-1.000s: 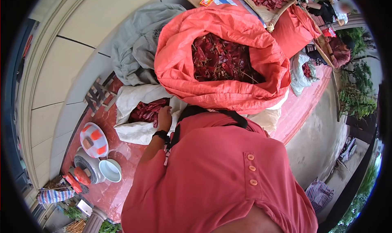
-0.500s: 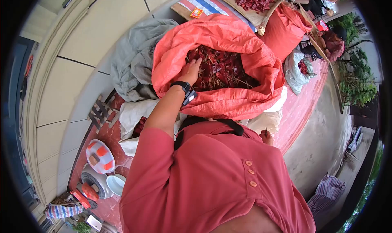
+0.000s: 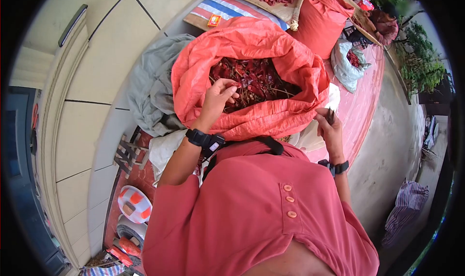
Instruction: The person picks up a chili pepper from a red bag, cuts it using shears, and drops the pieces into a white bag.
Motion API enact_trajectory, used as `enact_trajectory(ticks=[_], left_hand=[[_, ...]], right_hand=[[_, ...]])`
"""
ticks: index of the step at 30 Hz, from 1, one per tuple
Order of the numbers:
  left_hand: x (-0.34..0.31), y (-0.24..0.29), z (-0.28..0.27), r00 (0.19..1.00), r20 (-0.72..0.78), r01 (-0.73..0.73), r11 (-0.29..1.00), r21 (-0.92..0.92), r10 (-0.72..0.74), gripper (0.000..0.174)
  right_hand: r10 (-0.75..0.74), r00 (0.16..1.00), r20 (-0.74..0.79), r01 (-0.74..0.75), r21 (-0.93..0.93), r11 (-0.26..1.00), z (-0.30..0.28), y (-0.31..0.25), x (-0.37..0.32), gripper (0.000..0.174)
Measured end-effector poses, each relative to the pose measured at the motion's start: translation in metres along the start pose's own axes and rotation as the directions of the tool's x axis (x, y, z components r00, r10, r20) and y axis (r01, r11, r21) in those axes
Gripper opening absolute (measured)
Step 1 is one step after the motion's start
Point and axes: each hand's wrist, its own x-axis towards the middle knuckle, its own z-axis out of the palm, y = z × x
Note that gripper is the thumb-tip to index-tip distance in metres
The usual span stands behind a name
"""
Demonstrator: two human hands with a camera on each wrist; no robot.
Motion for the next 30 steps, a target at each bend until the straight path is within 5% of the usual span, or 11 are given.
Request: enact_trajectory(ticks=[5,7,14,17,20,26,30], left_hand=[[-0.014,0.047,0.028,0.972,0.168,-0.105,0.940,-0.325,0.166,0.019],[-0.019,0.063,0.031,0.963,0.182,-0.146,0.953,-0.264,0.198,0.018],[-0.026,0.071,0.028,0.966,0.141,-0.197,0.970,-0.146,0.217,0.014],[-0.024,0.069,0.024,0.974,0.108,-0.191,0.978,-0.080,0.198,0.014],[-0.023,0.066,0.028,0.975,0.115,-0.177,0.978,-0.110,0.190,0.017],[-0.024,0.045,0.038,0.970,0.129,-0.145,0.922,-0.360,0.204,0.019],[-0.028,0.047,0.044,0.973,0.108,-0.170,0.949,-0.264,0.204,0.020]], right_hand=[[-0.227,0.908,0.352,0.227,0.044,0.973,0.080,-0.061,0.029,0.017],[-0.258,0.882,0.394,0.249,0.074,0.966,0.105,-0.078,0.031,0.017],[-0.302,0.873,0.384,0.260,0.157,0.953,0.145,-0.110,0.024,0.015],[-0.434,0.837,0.332,0.436,0.074,0.897,0.152,-0.094,0.033,0.014],[-0.404,0.849,0.339,0.485,-0.199,0.852,0.149,-0.100,0.029,0.014],[-0.507,0.796,0.331,0.602,-0.351,0.717,0.150,-0.088,0.025,0.012],[-0.484,0.805,0.344,0.586,-0.333,0.739,0.145,-0.080,0.025,0.010]])
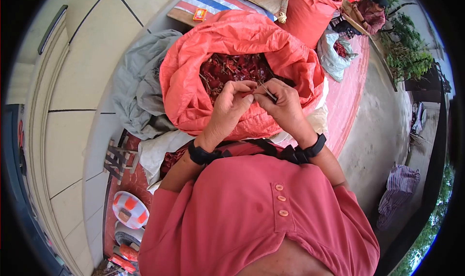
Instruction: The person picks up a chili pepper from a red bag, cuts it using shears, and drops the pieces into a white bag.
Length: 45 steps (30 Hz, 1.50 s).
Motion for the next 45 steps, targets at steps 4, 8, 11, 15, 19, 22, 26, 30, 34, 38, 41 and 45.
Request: enact_trajectory(ticks=[4,8,11,15,19,22,26,30,34,38,41,45], left_hand=[[-0.002,-0.011,0.009,0.999,-0.043,-0.026,0.998,-0.061,0.023,0.023],[-0.006,-0.009,0.034,0.999,-0.048,-0.023,1.000,0.012,0.024,0.020],[-0.010,-0.010,0.040,0.996,-0.005,0.092,0.988,0.123,-0.092,0.019],[-0.014,-0.010,0.048,0.996,0.042,0.075,0.988,0.137,-0.081,0.017],[-0.022,-0.014,0.059,0.995,0.008,0.097,0.995,0.018,-0.097,0.017],[-0.024,-0.016,0.069,0.994,-0.074,0.076,0.995,-0.062,-0.081,0.017],[-0.020,-0.020,0.062,0.985,-0.159,0.060,0.996,-0.060,-0.069,0.020],[-0.015,-0.006,0.062,0.972,-0.200,0.139,0.989,0.058,-0.125,0.018],[-0.011,-0.001,0.063,0.976,-0.205,0.101,0.988,0.119,-0.075,0.020],[-0.009,-0.002,0.060,0.982,-0.182,0.066,0.986,0.151,-0.038,0.022],[-0.007,-0.002,0.058,0.983,-0.175,0.088,0.982,0.170,-0.058,0.024],[-0.006,-0.001,0.059,0.984,-0.171,0.082,0.979,0.187,-0.050,0.025]], right_hand=[[0.129,0.991,0.019,-0.130,0.190,0.973,-0.002,0.002,-0.008,0.010],[0.292,0.947,0.136,-0.322,0.442,0.837,-0.021,0.004,-0.021,0.012],[0.368,0.878,0.306,-0.473,0.675,0.566,-0.037,0.015,-0.032,0.013],[0.362,0.741,0.565,-0.642,0.754,0.138,-0.045,0.037,-0.042,0.016],[0.350,0.767,0.538,-0.623,0.754,0.206,-0.050,0.036,-0.048,0.016],[0.355,0.851,0.387,-0.525,0.644,0.556,-0.058,0.023,-0.050,0.018],[0.015,1.000,0.005,-0.016,0.285,0.959,-0.055,0.039,-0.053,0.027],[-0.187,0.982,-0.039,0.167,-0.299,0.940,-0.061,0.023,-0.049,0.030],[-0.187,0.981,0.048,0.187,-0.479,0.858,-0.060,0.014,-0.044,0.026],[-0.165,0.984,0.068,0.177,-0.471,0.864,-0.058,0.012,-0.040,0.024],[-0.151,0.985,0.088,0.175,-0.479,0.860,-0.059,0.015,-0.037,0.023],[-0.131,0.989,0.068,0.147,-0.490,0.859,-0.059,0.014,-0.037,0.022]])
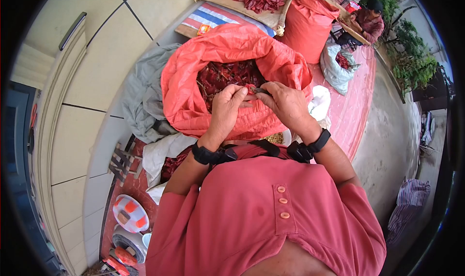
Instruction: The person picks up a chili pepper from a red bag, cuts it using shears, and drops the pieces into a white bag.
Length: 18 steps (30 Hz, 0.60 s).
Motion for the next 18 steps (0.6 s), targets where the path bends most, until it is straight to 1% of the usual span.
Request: enact_trajectory(ticks=[2,5,8,11,14,15,17,18], left_hand=[[0.002,-0.006,0.000,0.999,-0.003,-0.033,0.999,-0.014,0.033,0.025],[0.005,-0.008,0.000,0.997,-0.002,-0.083,0.996,0.008,0.083,0.023],[0.008,-0.008,-0.003,0.984,0.052,-0.175,0.980,0.100,0.170,0.022],[0.008,-0.006,-0.004,0.985,0.104,-0.147,0.984,0.098,0.137,0.022],[0.007,-0.009,-0.003,0.987,0.145,-0.069,0.998,0.012,0.066,0.022],[0.006,-0.011,-0.004,0.987,0.147,-0.057,0.998,-0.015,0.058,0.022],[0.006,-0.015,-0.005,0.987,0.156,-0.028,0.997,-0.068,0.039,0.021],[0.005,-0.018,-0.005,0.986,0.161,-0.017,0.995,-0.100,0.033,0.020]], right_hand=[[-0.012,1.000,-0.027,0.012,0.010,1.000,0.001,0.001,0.000,0.023],[-0.002,1.000,-0.023,0.003,0.050,0.999,-0.001,0.001,0.001,0.023],[0.013,0.999,-0.042,-0.009,0.084,0.996,0.002,0.002,-0.001,0.024],[0.040,0.999,-0.009,-0.037,0.249,0.968,0.004,0.007,-0.001,0.023],[0.097,0.994,0.053,-0.110,0.421,0.900,0.010,0.010,-0.003,0.027],[0.098,0.992,0.084,-0.129,0.539,0.832,0.014,0.013,-0.004,0.028],[0.093,0.985,0.146,-0.172,0.742,0.648,0.022,0.018,-0.006,0.030],[0.133,0.959,0.249,-0.281,0.819,0.501,0.020,0.017,-0.006,0.031]])
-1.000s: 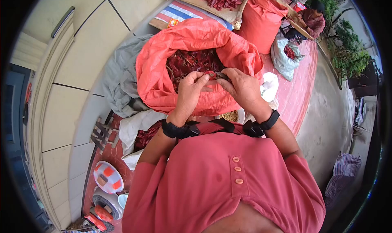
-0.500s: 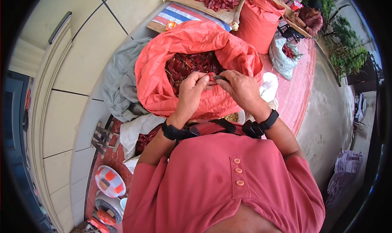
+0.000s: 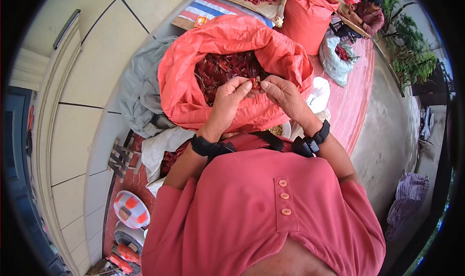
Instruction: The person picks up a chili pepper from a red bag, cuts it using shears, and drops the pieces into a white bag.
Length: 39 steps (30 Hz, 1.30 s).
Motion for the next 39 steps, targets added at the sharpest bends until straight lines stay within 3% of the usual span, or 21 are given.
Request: enact_trajectory(ticks=[2,8,11,14,17,20,22,24,27,30,33,35,36,39], left_hand=[[0.000,-0.005,-0.002,1.000,0.012,0.005,0.998,-0.068,-0.004,0.019],[-0.009,-0.007,-0.002,0.996,-0.022,0.083,0.986,-0.143,-0.087,0.018],[-0.010,-0.006,-0.003,0.995,-0.091,0.034,0.997,-0.064,-0.040,0.018],[-0.025,0.001,-0.017,0.986,-0.152,0.070,0.996,0.052,-0.061,0.017],[-0.062,0.010,-0.043,0.973,-0.216,0.123,0.979,0.165,-0.086,0.019],[-0.111,0.001,-0.081,0.926,-0.296,0.311,0.918,0.246,-0.235,0.019],[-0.144,-0.034,-0.112,0.817,-0.469,0.491,0.829,0.266,-0.334,0.024],[-0.177,-0.070,-0.141,0.668,-0.621,0.695,0.643,0.321,-0.411,0.026],[-0.224,-0.145,-0.188,0.654,-0.677,0.737,0.484,0.471,-0.337,0.027],[-0.260,-0.210,-0.222,0.860,-0.498,0.481,0.148,0.864,0.114,0.026],[-0.205,-0.129,-0.177,0.772,-0.587,0.624,0.468,0.625,-0.245,0.021],[-0.164,-0.078,-0.138,0.884,-0.453,0.364,0.435,0.824,0.119,0.014],[-0.145,-0.059,-0.124,0.909,-0.386,0.275,0.469,0.839,0.158,0.012],[-0.083,-0.039,-0.096,0.936,-0.245,0.075,0.538,0.839,0.252,0.014]], right_hand=[[0.198,0.976,0.089,-0.216,0.316,0.924,-0.001,-0.012,-0.001,0.032],[0.330,0.943,-0.035,-0.281,0.447,0.849,-0.007,-0.004,-0.003,0.032],[0.202,0.977,-0.072,-0.182,0.222,0.958,-0.006,0.005,-0.013,0.032],[0.206,0.961,-0.186,-0.173,0.181,0.968,-0.016,0.010,-0.035,0.032],[0.273,0.915,-0.298,-0.265,0.066,0.962,-0.040,0.033,-0.068,0.035],[0.385,0.868,-0.313,-0.432,-0.098,0.896,-0.059,0.088,-0.099,0.037],[0.385,0.875,-0.292,-0.458,-0.250,0.853,-0.064,0.141,-0.117,0.038],[0.417,0.861,-0.291,-0.501,-0.338,0.797,-0.061,0.183,-0.127,0.038],[0.502,0.804,-0.320,-0.595,-0.410,0.692,-0.053,0.231,-0.139,0.039],[0.574,0.750,-0.329,-0.647,-0.546,0.532,-0.054,0.259,-0.148,0.034],[0.605,0.758,-0.243,-0.603,-0.615,0.508,-0.057,0.265,-0.152,0.035],[0.524,0.838,-0.150,-0.471,-0.683,0.558,-0.073,0.315,-0.165,0.038],[0.481,0.871,-0.100,-0.401,-0.710,0.579,-0.078,0.338,-0.169,0.039],[0.501,0.854,-0.140,-0.446,-0.694,0.565,-0.077,0.356,-0.173,0.045]])
